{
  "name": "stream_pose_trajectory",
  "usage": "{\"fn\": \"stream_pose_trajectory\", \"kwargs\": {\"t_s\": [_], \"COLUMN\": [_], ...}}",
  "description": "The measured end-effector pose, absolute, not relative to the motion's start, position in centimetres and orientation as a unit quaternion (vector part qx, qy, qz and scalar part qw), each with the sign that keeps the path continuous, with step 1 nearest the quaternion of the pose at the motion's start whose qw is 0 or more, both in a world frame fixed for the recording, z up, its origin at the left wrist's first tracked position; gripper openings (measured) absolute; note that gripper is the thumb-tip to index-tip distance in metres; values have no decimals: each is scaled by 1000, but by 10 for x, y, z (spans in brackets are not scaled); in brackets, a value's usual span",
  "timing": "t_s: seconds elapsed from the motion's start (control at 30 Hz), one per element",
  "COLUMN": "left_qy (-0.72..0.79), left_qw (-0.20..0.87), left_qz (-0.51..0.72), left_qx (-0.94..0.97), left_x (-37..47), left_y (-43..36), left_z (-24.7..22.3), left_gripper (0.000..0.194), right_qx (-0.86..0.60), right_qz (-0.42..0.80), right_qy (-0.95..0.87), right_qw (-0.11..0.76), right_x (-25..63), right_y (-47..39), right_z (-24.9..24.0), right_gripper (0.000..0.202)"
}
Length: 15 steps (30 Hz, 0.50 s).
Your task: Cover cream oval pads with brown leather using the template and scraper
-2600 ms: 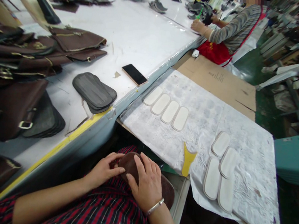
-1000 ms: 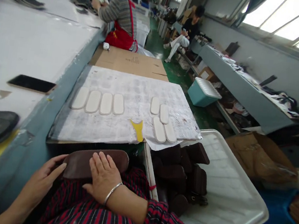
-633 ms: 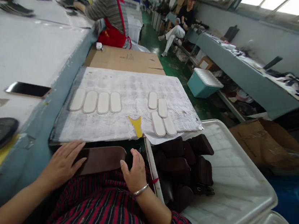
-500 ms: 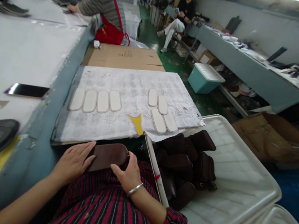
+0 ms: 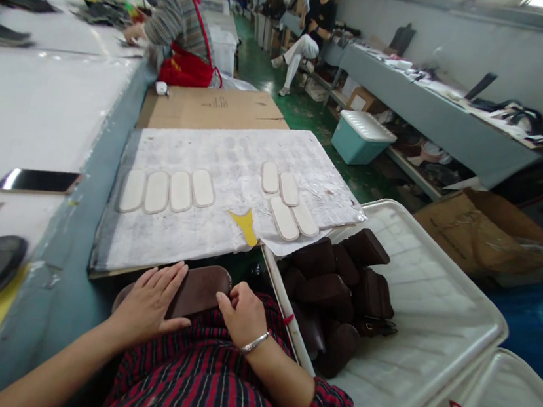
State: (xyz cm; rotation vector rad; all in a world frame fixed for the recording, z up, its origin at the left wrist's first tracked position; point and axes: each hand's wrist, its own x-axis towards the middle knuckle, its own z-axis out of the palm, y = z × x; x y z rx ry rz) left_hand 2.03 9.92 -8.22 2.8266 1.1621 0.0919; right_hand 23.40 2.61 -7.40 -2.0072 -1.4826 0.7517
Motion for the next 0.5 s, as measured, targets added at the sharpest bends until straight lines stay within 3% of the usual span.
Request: {"fn": "stream_pose_trajectory", "kwargs": {"t_s": [0.23, 0.37, 0.5], "left_qy": [390, 413, 423], "left_qw": [45, 46, 61], "left_qz": [36, 33, 29], "left_qx": [919, 909, 904], "left_x": [34, 40, 45], "left_y": [94, 92, 85], "left_z": [-83, -81, -79], "left_gripper": [91, 92, 90], "right_qx": [-750, -732, -711], "right_qz": [302, 213, 164], "right_qy": [-566, -641, -678], "right_qw": [164, 90, 89], "right_x": [232, 224, 225], "right_y": [50, 57, 52], "right_z": [-63, -56, -55], "right_gripper": [35, 27, 25]}}
